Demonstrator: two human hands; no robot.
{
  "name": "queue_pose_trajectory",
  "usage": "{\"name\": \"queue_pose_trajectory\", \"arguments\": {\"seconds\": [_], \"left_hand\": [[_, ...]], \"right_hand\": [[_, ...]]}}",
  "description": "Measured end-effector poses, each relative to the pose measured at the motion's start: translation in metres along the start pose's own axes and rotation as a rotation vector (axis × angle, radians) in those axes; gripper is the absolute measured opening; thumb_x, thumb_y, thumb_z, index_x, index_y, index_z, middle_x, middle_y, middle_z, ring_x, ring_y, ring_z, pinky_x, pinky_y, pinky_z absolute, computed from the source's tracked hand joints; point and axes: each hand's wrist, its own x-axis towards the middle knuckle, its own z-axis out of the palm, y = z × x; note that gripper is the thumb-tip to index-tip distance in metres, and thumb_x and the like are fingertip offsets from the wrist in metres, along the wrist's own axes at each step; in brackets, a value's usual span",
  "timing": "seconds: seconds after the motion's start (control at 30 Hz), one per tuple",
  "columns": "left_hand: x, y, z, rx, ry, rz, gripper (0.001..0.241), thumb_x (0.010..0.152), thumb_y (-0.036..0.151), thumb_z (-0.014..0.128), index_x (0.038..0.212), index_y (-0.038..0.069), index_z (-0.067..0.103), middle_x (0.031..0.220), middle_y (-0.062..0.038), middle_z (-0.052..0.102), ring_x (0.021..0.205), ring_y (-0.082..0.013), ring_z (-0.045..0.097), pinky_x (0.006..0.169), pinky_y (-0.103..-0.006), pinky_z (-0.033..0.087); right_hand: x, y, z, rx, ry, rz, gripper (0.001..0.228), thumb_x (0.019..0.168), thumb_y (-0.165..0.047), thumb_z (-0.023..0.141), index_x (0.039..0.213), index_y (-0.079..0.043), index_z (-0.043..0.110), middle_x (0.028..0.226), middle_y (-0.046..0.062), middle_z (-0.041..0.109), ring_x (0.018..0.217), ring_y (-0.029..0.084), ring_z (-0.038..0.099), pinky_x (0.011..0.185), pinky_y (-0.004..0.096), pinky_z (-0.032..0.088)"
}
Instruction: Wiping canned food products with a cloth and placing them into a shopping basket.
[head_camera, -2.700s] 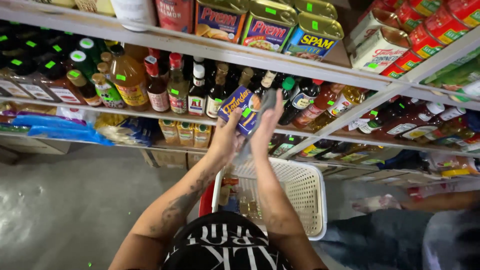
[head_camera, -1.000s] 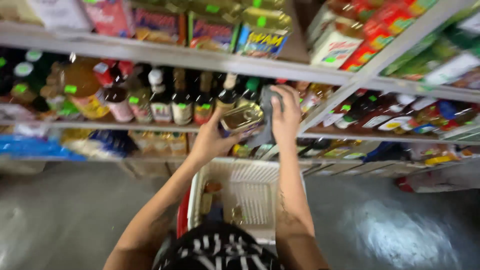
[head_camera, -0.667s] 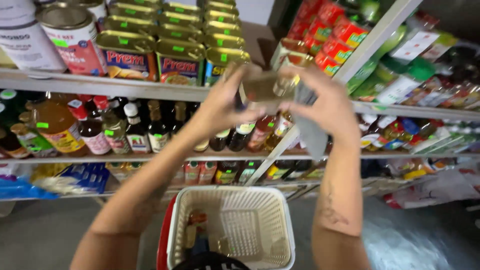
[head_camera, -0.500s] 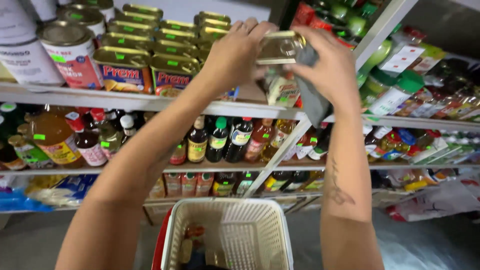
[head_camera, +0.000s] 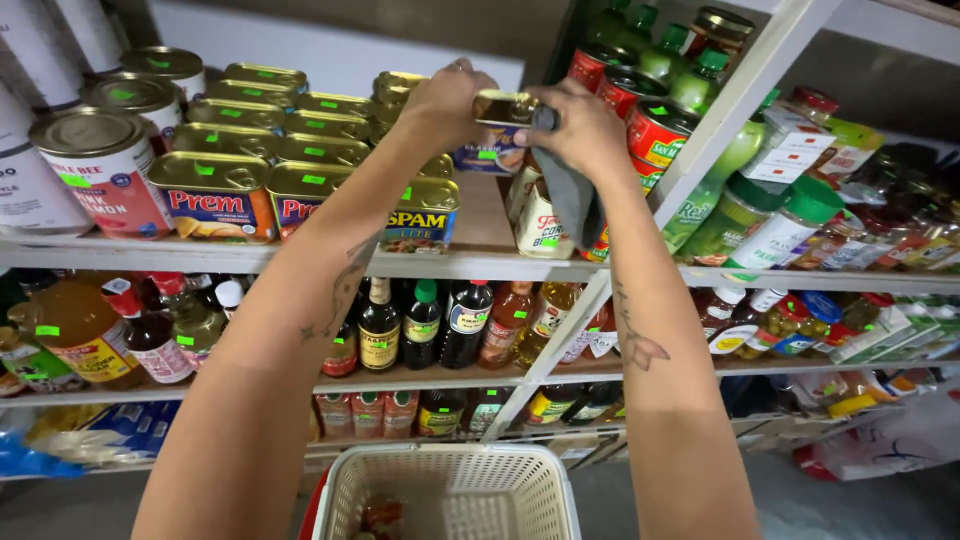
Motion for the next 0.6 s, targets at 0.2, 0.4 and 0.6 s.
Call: {"name": "queue_pose_trajectory", "arguments": {"seconds": [0.2,0.4,0.6], "left_hand": [[-0.009,0.002,0.020,0.308,-0.227,-0.110,0.062,0.067,0.039,0.089,0.126,0.032,0.069,0.127,-0.007,0.063,0.137,-0.0397,0.042,0.109,-0.0779,0.010],[-0.009,-0.002,0.028,0.446,-0.352,-0.155,0.064,0.066,0.039,0.084,0.128,0.044,0.067,0.130,-0.003,0.067,0.140,-0.0358,0.043,0.102,-0.0867,-0.014],[-0.004,-0.003,0.031,0.457,-0.402,-0.182,0.046,0.072,0.040,0.084,0.117,0.031,0.077,0.126,-0.004,0.070,0.143,-0.0353,0.044,0.101,-0.0881,-0.014]], "right_hand": [[0.005,-0.004,0.013,-0.249,-0.274,0.016,0.061,0.069,-0.044,0.088,0.126,-0.027,0.073,0.131,0.004,0.054,0.118,0.028,0.061,0.091,0.046,0.049],[0.006,-0.003,0.027,-0.322,-0.334,-0.009,0.065,0.068,-0.044,0.088,0.129,-0.026,0.072,0.132,0.005,0.051,0.116,0.029,0.063,0.088,0.048,0.050],[0.010,-0.002,0.030,-0.342,-0.382,0.043,0.066,0.068,-0.049,0.088,0.128,-0.027,0.072,0.131,0.005,0.051,0.119,0.029,0.061,0.091,0.048,0.050]]}}
